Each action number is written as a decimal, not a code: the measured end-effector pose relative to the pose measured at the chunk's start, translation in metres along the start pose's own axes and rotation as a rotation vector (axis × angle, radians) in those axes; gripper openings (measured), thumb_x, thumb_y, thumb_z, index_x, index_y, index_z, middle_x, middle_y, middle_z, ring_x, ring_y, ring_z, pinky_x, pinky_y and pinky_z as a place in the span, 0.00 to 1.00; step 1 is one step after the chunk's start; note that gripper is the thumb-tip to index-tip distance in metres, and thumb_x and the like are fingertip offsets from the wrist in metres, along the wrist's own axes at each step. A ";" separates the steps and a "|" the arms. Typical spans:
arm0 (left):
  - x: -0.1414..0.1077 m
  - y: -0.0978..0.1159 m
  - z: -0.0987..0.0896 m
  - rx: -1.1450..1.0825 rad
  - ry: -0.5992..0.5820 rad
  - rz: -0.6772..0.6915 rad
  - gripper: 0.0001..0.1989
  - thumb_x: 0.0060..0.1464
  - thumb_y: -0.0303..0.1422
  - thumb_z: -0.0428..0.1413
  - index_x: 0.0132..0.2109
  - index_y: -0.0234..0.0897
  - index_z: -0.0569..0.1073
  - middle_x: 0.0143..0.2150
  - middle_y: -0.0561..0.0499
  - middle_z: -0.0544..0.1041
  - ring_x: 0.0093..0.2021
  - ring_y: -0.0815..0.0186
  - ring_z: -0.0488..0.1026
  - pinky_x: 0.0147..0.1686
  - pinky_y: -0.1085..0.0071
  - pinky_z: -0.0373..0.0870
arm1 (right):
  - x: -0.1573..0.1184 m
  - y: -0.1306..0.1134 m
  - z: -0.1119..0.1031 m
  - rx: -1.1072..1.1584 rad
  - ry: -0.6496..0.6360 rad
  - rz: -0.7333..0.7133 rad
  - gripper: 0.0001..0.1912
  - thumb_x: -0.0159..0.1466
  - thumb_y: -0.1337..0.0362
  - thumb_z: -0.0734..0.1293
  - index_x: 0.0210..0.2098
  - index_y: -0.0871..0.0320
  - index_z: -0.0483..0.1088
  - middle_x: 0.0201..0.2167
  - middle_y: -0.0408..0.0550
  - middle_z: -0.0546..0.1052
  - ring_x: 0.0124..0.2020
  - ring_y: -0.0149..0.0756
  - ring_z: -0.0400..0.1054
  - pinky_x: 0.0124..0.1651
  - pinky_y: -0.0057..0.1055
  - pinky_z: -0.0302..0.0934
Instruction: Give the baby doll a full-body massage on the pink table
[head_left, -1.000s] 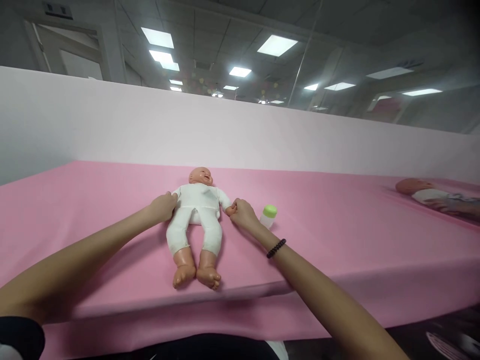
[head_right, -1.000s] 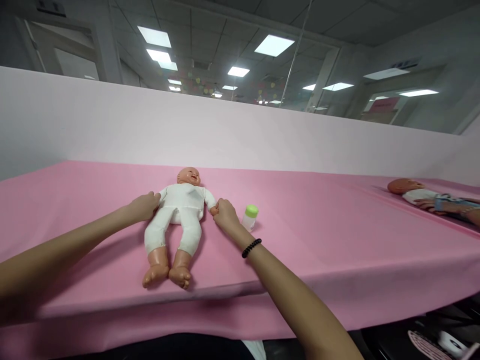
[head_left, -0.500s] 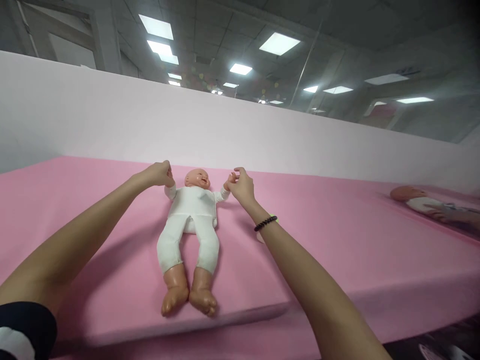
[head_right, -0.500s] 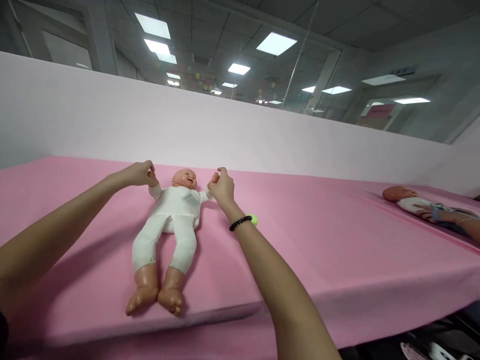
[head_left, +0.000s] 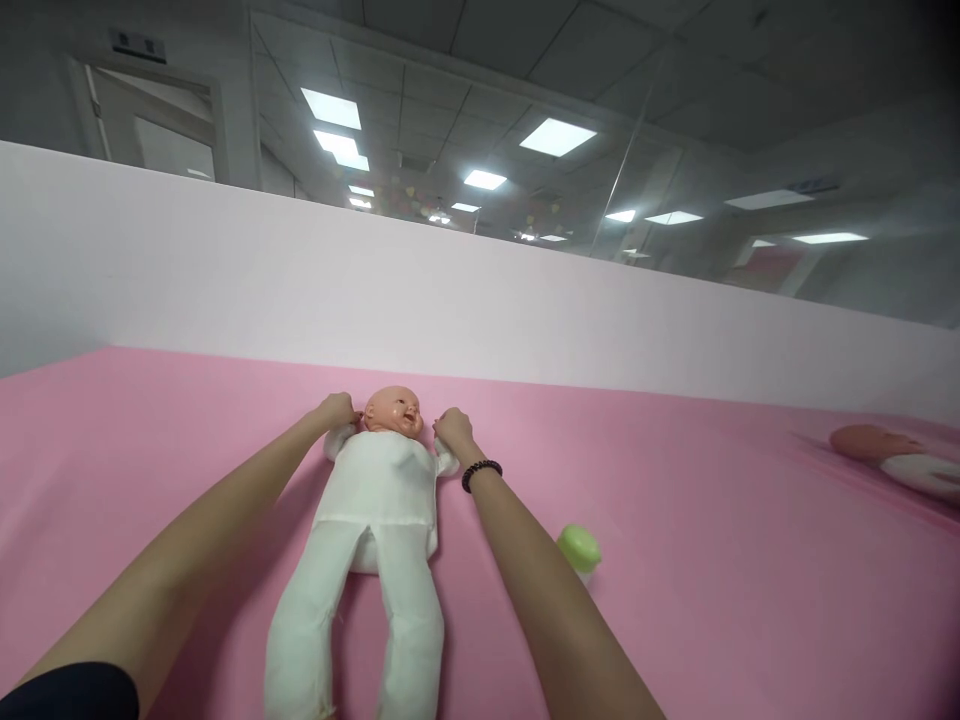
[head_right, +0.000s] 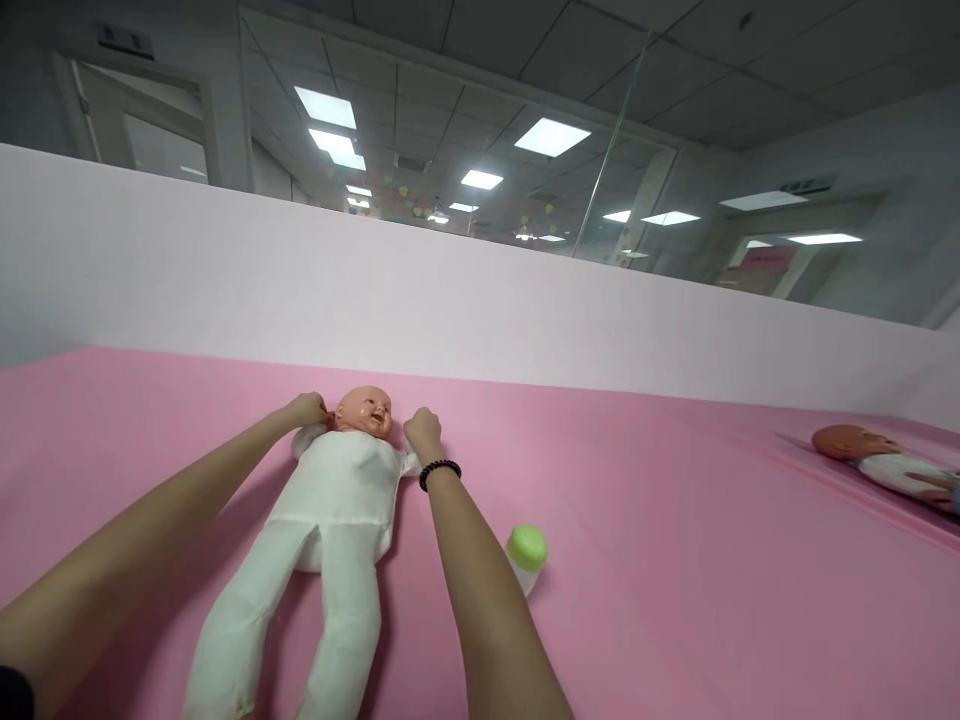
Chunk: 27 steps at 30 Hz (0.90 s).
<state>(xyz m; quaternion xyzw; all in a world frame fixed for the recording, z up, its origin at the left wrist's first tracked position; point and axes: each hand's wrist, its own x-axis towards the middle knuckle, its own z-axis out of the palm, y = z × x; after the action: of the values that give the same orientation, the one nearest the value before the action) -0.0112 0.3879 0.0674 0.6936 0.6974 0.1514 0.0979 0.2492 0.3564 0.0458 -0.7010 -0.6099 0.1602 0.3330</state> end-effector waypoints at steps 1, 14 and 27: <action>0.001 -0.001 0.001 -0.006 -0.014 0.002 0.09 0.44 0.36 0.65 0.24 0.40 0.75 0.28 0.38 0.80 0.40 0.43 0.81 0.40 0.59 0.75 | 0.000 0.003 0.001 0.001 -0.005 -0.002 0.11 0.59 0.74 0.69 0.22 0.57 0.68 0.22 0.54 0.75 0.29 0.42 0.73 0.34 0.31 0.58; -0.084 0.011 -0.082 -0.105 0.025 0.151 0.22 0.47 0.29 0.62 0.52 0.39 0.76 0.46 0.46 0.82 0.45 0.55 0.80 0.33 0.72 0.71 | -0.077 -0.032 -0.078 0.216 0.145 -0.166 0.16 0.66 0.64 0.67 0.54 0.56 0.66 0.47 0.50 0.79 0.40 0.36 0.76 0.41 0.30 0.64; -0.246 0.016 -0.009 0.841 -0.006 0.344 0.26 0.52 0.10 0.44 0.48 0.31 0.80 0.45 0.39 0.77 0.42 0.52 0.78 0.35 0.61 0.79 | -0.207 0.039 -0.067 -0.192 -0.088 -0.593 0.20 0.55 0.84 0.54 0.38 0.57 0.63 0.37 0.48 0.71 0.35 0.38 0.63 0.35 0.30 0.55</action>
<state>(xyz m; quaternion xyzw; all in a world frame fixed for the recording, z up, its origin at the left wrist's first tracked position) 0.0051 0.1417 0.0635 0.7795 0.5724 -0.1330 -0.2169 0.2783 0.1374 0.0313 -0.5132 -0.8140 0.0281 0.2708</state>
